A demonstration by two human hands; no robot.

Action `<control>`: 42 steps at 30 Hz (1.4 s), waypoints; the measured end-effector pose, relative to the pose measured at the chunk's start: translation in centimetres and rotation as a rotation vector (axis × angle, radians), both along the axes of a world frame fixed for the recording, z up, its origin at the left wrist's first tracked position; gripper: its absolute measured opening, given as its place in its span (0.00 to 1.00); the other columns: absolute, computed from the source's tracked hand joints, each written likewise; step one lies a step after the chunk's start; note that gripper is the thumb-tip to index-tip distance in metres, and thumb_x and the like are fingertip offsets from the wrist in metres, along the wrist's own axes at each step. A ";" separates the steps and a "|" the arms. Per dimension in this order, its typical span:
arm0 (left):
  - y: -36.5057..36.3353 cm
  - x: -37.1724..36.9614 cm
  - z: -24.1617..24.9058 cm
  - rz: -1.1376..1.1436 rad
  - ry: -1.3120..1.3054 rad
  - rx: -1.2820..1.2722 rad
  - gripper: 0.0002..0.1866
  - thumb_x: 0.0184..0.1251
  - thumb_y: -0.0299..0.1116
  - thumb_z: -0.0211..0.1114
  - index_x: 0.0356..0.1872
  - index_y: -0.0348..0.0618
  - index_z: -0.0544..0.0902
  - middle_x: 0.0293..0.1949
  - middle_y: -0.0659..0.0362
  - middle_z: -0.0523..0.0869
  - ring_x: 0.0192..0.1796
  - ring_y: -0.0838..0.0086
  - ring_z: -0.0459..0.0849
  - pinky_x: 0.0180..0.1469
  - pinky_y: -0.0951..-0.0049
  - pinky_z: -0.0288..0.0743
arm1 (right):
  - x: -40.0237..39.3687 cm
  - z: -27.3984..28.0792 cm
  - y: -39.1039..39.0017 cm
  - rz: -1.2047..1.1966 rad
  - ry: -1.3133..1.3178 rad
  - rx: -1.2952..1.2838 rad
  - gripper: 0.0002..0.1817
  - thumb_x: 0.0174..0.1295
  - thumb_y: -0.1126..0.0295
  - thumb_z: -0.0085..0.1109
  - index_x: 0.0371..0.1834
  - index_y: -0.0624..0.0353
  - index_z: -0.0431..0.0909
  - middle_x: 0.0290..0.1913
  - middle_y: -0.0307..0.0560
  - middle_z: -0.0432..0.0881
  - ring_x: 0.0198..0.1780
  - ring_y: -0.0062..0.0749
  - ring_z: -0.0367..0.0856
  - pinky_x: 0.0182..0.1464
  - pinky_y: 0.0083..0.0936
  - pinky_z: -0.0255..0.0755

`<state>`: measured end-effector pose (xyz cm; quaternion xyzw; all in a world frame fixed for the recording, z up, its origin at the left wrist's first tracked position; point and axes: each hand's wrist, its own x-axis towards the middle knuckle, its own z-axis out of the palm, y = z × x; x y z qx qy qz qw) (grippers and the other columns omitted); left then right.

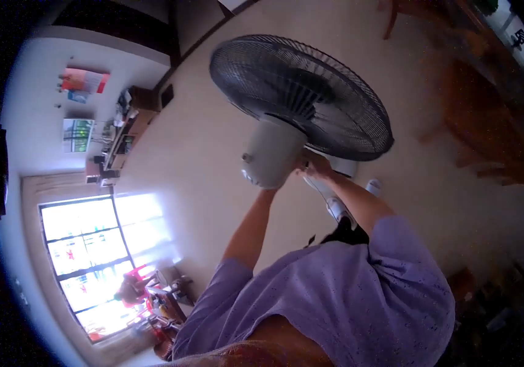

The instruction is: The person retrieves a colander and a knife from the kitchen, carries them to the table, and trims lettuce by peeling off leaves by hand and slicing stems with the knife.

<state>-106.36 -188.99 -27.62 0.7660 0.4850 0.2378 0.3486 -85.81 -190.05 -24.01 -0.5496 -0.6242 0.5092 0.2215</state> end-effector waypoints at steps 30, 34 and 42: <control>1.6 2.0 1.3 -0.148 -0.082 0.049 0.29 0.63 0.39 0.67 0.64 0.44 0.71 0.60 0.54 0.76 0.61 0.62 0.73 0.63 0.63 0.66 | 1.6 -4.7 -1.7 -0.061 -0.194 0.122 0.47 0.41 0.59 0.75 0.67 0.55 0.63 0.59 0.57 0.75 0.54 0.48 0.78 0.57 0.36 0.72; -1.5 2.7 9.4 -0.025 -0.103 -0.136 0.30 0.60 0.40 0.70 0.62 0.41 0.72 0.57 0.52 0.79 0.59 0.62 0.76 0.60 0.63 0.68 | 8.8 -3.1 -6.2 -0.066 -0.372 0.079 0.36 0.43 0.60 0.72 0.59 0.59 0.73 0.48 0.54 0.82 0.47 0.45 0.82 0.50 0.35 0.75; -8.7 -5.1 -3.0 -0.195 0.428 -0.422 0.33 0.58 0.45 0.71 0.57 0.29 0.75 0.50 0.47 0.83 0.57 0.63 0.79 0.57 0.68 0.72 | 27.5 9.2 -16.7 -0.696 -0.055 -0.211 0.17 0.56 0.66 0.62 0.48 0.58 0.82 0.37 0.42 0.86 0.32 0.24 0.80 0.32 0.23 0.74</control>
